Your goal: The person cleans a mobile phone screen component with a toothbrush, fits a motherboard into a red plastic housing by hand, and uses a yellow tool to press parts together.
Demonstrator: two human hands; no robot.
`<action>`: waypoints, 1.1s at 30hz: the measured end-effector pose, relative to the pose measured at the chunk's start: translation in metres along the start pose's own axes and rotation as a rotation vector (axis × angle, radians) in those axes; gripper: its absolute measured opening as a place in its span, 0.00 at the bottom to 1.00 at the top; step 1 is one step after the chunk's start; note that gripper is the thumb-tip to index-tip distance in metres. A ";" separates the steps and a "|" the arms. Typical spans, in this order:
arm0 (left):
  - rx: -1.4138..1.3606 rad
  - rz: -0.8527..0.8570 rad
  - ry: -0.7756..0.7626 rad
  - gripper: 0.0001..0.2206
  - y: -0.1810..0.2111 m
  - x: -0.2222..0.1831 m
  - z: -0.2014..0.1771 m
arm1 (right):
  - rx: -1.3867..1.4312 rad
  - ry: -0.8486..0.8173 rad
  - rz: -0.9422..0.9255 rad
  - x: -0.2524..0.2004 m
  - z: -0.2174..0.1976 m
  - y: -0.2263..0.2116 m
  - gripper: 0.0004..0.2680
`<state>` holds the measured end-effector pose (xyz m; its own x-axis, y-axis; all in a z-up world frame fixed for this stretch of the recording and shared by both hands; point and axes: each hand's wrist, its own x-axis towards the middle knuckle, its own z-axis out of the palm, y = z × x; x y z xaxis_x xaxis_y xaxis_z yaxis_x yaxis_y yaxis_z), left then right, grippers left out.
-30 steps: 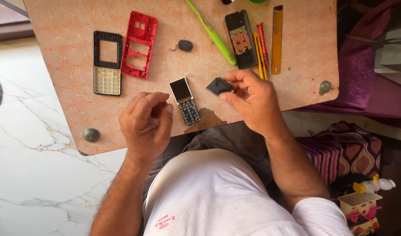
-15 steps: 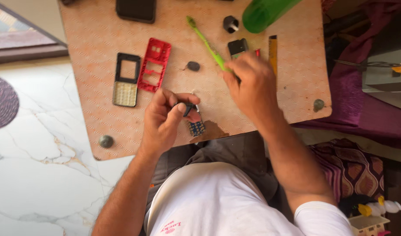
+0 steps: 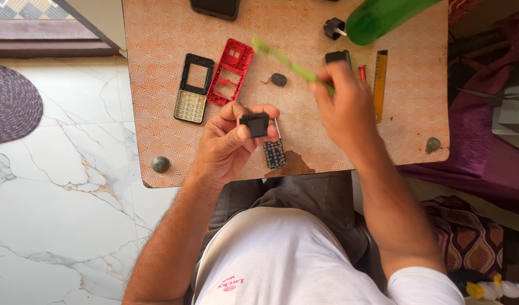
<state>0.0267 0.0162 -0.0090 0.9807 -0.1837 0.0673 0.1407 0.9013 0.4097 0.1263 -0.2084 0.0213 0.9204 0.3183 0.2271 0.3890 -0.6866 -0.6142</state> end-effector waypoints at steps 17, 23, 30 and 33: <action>0.122 0.095 0.144 0.13 -0.008 0.009 -0.009 | 0.176 0.063 -0.254 -0.068 -0.007 -0.040 0.08; 0.151 0.092 0.179 0.14 -0.006 0.012 -0.002 | 0.228 0.027 -0.225 -0.069 -0.002 -0.040 0.08; 0.209 0.128 0.202 0.14 -0.001 0.016 0.010 | 0.190 0.051 -0.239 -0.072 -0.001 -0.039 0.09; 0.256 0.148 0.211 0.14 -0.001 0.019 0.014 | 0.169 0.107 -0.217 -0.071 -0.001 -0.041 0.09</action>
<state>0.0437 0.0061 0.0043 0.9981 0.0505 -0.0348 -0.0176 0.7794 0.6262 0.0453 -0.2032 0.0311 0.8186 0.3690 0.4402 0.5737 -0.4884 -0.6575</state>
